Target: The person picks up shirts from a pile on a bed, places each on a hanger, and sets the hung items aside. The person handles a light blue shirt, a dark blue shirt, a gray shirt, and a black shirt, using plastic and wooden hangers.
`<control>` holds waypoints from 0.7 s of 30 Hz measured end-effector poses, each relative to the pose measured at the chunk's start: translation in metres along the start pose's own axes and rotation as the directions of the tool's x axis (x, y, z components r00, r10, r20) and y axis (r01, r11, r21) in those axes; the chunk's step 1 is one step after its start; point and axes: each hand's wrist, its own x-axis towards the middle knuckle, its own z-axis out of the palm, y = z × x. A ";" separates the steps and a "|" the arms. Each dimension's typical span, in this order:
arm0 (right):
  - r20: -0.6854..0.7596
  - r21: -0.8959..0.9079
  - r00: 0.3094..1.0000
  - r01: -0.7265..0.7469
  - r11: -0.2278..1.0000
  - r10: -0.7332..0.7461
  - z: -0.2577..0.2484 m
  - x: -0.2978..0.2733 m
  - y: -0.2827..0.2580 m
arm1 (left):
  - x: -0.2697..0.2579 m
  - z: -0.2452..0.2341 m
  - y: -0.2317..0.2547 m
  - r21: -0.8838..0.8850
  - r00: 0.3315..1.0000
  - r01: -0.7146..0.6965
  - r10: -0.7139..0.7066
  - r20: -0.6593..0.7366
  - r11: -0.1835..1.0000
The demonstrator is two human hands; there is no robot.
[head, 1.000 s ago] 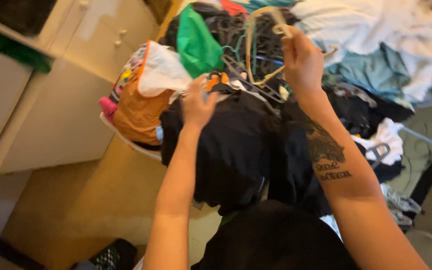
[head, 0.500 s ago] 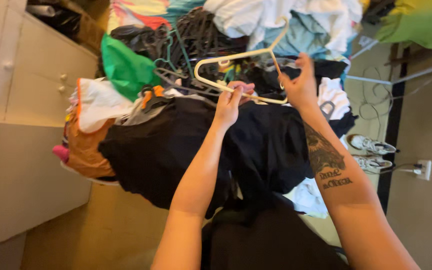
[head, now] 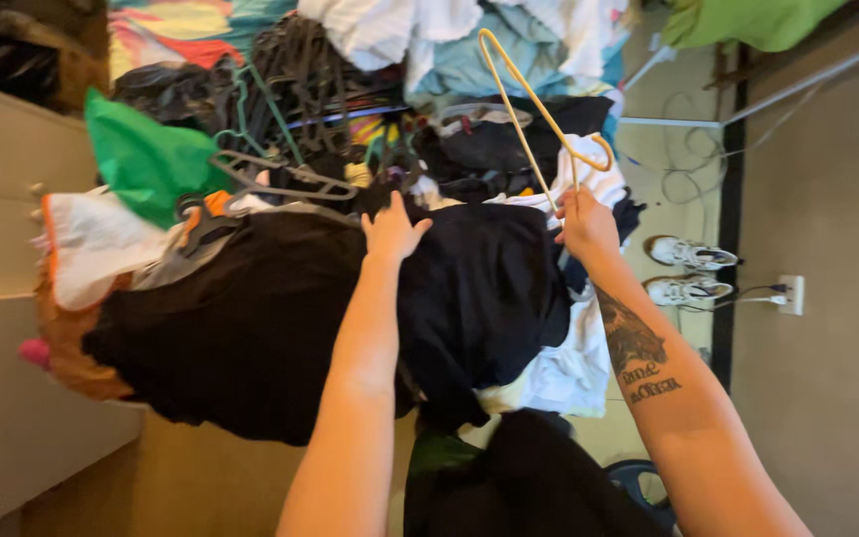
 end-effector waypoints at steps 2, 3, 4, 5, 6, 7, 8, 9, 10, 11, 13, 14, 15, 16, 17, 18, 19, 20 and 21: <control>-0.003 -0.017 0.999 0.043 0.999 -0.043 -0.010 0.002 0.012 | 0.007 0.004 0.004 0.066 0.984 0.019 -0.031 0.176 0.998; 0.001 -0.035 0.995 0.101 0.994 -0.101 -0.015 0.002 0.018 | 0.003 0.006 0.007 0.102 0.963 0.032 -0.058 0.261 0.994; 0.007 -0.051 0.987 0.158 0.986 -0.158 -0.021 0.002 0.023 | -0.004 0.008 0.013 0.050 0.944 -0.113 0.091 0.316 0.992; 0.031 -0.040 0.984 0.177 0.983 -0.176 -0.025 0.004 0.027 | -0.010 0.008 0.019 -0.007 0.906 -0.248 0.234 0.353 0.969; 0.055 -0.027 0.980 0.195 0.980 -0.194 -0.029 0.006 0.029 | -0.016 0.006 0.026 -0.069 0.846 -0.376 0.373 0.380 0.924; 0.078 -0.010 0.973 0.217 0.976 -0.216 -0.032 0.011 0.029 | -0.029 0.005 0.036 -0.082 0.813 -0.447 0.443 0.379 0.891; 0.143 0.119 0.965 0.206 0.971 -0.222 -0.034 0.016 0.028 | -0.048 0.006 0.050 -0.094 0.773 -0.516 0.510 0.376 0.851; 0.206 0.243 0.951 0.180 0.953 -0.232 -0.037 0.019 0.027 | -0.071 0.005 0.062 -0.171 0.746 -0.598 0.622 0.239 0.783; 0.268 0.361 0.931 0.142 0.922 -0.248 -0.040 0.019 0.026 | -0.093 0.002 0.073 -0.228 0.697 -0.681 0.711 0.090 0.696; 0.328 0.365 0.895 0.174 0.915 -0.302 -0.039 0.021 0.024 | -0.110 -0.004 0.082 -0.188 0.717 -0.656 0.681 0.149 0.731; 0.440 0.378 0.804 0.239 0.895 -0.400 -0.032 0.022 0.018 | -0.138 -0.023 0.098 -0.100 0.752 -0.603 0.605 0.261 0.792; 0.487 0.446 0.764 0.200 0.872 -0.424 -0.023 0.020 0.015 | -0.144 -0.035 0.105 -0.044 0.752 -0.620 0.609 0.252 0.784; 0.530 0.508 0.719 0.155 0.847 -0.449 -0.012 0.016 0.013 | -0.152 -0.048 0.111 0.011 0.752 -0.633 0.612 0.242 0.774; 0.569 0.563 0.671 0.104 0.820 -0.476 -0.004 0.011 0.012 | -0.159 -0.062 0.116 0.067 0.752 -0.644 0.616 0.233 0.762; 0.602 0.445 0.635 0.236 0.864 -0.484 0.001 0.010 0.012 | -0.166 -0.077 0.118 0.064 0.771 -0.628 0.608 0.192 0.776; 0.634 0.318 0.602 0.368 0.874 -0.485 0.005 0.008 0.013 | -0.172 -0.094 0.116 0.061 0.787 -0.611 0.598 0.150 0.789; 0.668 0.186 0.571 0.493 0.850 -0.477 0.007 0.007 0.016 | -0.180 -0.111 0.113 0.056 0.803 -0.593 0.586 0.108 0.803; 0.693 0.147 0.582 0.464 0.874 -0.425 0.008 0.005 0.020 | -0.190 -0.126 0.111 0.023 0.804 -0.595 0.595 0.024 0.803; 0.716 0.105 0.592 0.432 0.896 -0.370 0.008 0.002 0.027 | -0.199 -0.141 0.106 -0.011 0.799 -0.600 0.598 -0.057 0.800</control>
